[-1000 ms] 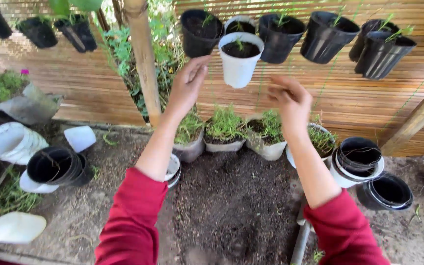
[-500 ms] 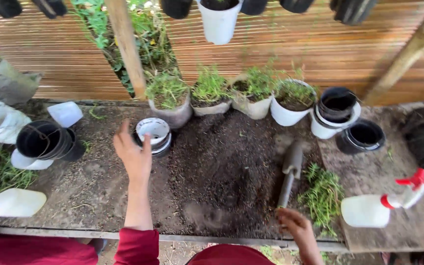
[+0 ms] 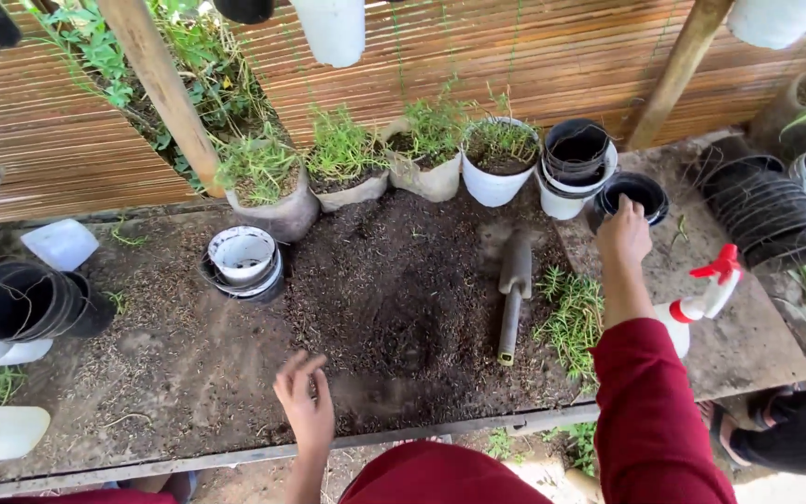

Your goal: A person uses a hand trowel to fill a small plastic pot with soil and then plants a small green seedling into it on a wooden workbench.

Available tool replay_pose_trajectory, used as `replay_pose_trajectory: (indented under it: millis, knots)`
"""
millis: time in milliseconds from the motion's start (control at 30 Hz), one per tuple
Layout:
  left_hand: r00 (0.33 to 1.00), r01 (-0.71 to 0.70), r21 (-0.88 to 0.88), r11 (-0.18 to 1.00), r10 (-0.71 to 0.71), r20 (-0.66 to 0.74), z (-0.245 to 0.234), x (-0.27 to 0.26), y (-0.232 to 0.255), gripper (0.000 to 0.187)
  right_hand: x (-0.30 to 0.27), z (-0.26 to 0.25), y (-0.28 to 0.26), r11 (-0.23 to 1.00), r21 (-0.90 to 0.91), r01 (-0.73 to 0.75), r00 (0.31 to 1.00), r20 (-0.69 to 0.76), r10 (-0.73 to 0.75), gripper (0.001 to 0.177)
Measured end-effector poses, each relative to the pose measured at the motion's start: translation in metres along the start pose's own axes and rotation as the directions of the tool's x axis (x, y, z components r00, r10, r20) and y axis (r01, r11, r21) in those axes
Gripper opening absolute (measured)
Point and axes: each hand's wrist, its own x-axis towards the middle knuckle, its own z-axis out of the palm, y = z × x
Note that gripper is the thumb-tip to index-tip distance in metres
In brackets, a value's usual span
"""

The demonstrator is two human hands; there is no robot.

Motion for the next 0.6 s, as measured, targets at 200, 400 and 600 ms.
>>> replay_pose_trajectory:
  millis: [200,400,600]
  knots:
    - [0.999,-0.043,0.043,0.998,0.043,-0.004,-0.016,-0.021,-0.03,0.038,0.019,0.036,0.032,0.951,-0.303,0.063,0.983,-0.144,-0.111,0.027]
    - [0.993,0.083,0.019,0.996,-0.084,0.078,-0.02,-0.026,-0.032,0.033,-0.021,0.038,0.054,0.95,-0.108,0.293,0.746,-0.596,-0.298,0.021]
    - [0.989,0.046,-0.137,0.989,-0.026,0.147,-0.003,-0.013,0.003,0.032,-0.075,-0.032,0.018,0.751,0.051,0.658,0.425,-0.849,-0.315,0.009]
